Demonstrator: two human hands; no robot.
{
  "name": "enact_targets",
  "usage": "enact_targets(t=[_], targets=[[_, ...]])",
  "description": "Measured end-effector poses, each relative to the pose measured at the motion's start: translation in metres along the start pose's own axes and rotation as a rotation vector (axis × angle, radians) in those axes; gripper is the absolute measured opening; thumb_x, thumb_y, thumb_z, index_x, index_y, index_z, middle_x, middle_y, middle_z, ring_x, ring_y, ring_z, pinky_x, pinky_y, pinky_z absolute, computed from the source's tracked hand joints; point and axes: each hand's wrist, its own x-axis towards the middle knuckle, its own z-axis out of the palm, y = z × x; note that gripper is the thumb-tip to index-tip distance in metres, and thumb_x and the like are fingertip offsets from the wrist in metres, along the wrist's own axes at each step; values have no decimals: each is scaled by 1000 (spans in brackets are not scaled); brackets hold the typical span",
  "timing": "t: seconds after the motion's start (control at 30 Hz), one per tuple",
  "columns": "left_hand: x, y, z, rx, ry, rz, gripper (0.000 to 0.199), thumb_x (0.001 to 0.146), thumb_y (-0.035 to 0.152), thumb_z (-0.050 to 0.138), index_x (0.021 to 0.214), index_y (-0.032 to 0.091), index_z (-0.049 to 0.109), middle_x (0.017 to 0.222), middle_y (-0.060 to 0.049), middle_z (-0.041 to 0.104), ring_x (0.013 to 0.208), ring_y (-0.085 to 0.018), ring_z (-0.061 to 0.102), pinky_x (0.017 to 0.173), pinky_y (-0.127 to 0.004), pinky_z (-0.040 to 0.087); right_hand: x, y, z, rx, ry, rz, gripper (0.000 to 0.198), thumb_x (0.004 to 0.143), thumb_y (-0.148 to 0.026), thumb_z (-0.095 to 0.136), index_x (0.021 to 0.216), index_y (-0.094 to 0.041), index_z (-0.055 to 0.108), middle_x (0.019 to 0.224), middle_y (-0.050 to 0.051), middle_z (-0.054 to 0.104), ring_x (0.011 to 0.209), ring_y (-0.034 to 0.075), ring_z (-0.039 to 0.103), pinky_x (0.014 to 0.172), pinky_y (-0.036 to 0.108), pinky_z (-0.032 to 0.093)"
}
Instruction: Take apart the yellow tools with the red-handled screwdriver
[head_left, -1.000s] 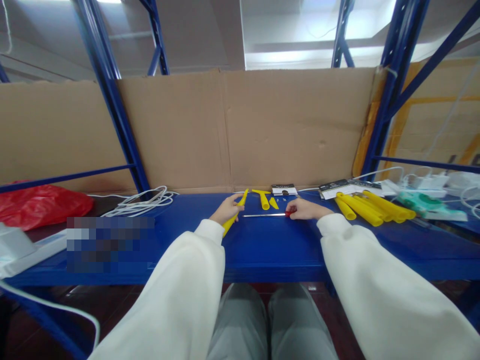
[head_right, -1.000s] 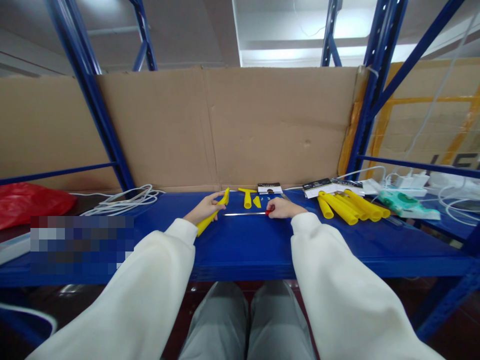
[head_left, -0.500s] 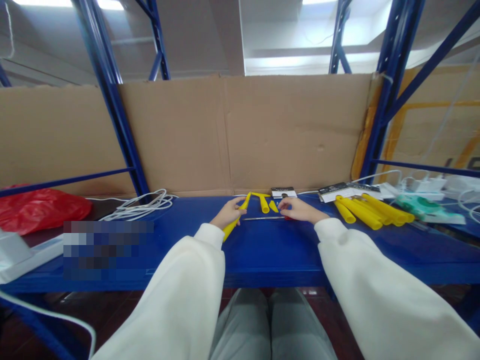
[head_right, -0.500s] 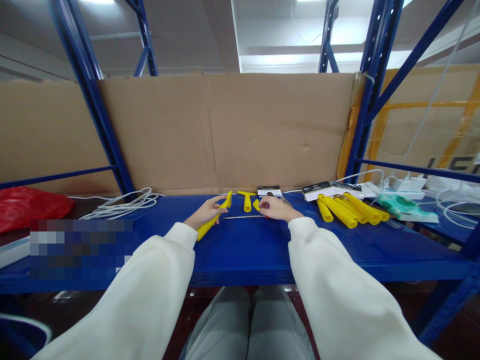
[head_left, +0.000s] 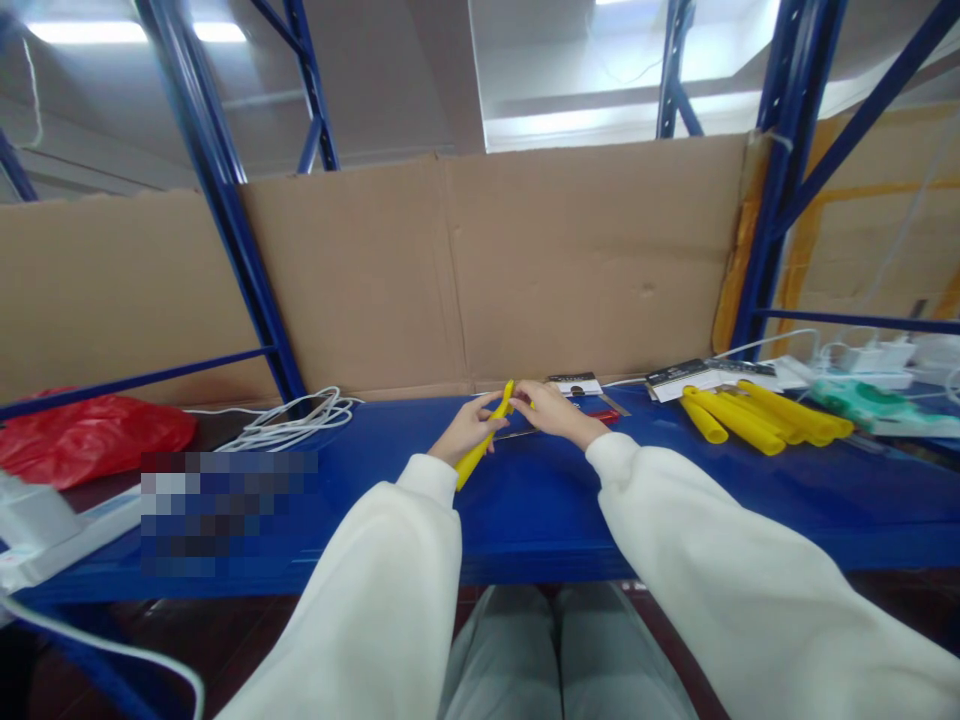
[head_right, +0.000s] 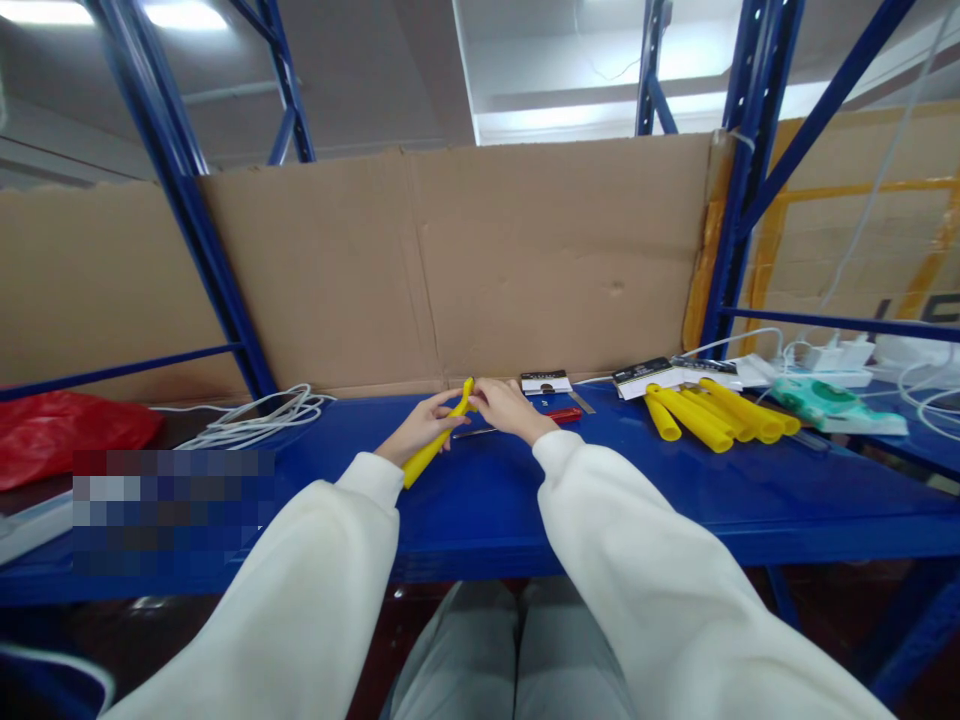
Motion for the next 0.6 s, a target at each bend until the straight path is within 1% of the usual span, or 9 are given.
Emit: enact_targets(t=[0.17,0.33,0.6], targets=[[0,0,1,-10,-2,11,68,82,13,71,147,18,50,78,-1,71,36,-6,53,39,-18,45,-1,1,2,9,40,-4,10,98,-21,51,94,-19,60,96,9,72,93,22,66,87,35,41],[1,-2,0,-11,-27,26,73,80,19,75,148,18,48,85,-3,73,39,-6,54,41,-19,46,-2,3,1,30,46,19,14,98,-17,47,93,-20,60,97,10,72,92,22,65,88,35,41],[-2,2,1,-20,-46,8,73,81,17,76,148,19,49,86,-4,74,38,-5,54,40,-18,45,-4,4,1,112,82,38,12,95,-20,50,90,-21,61,86,6,70,82,19,63,81,32,44]])
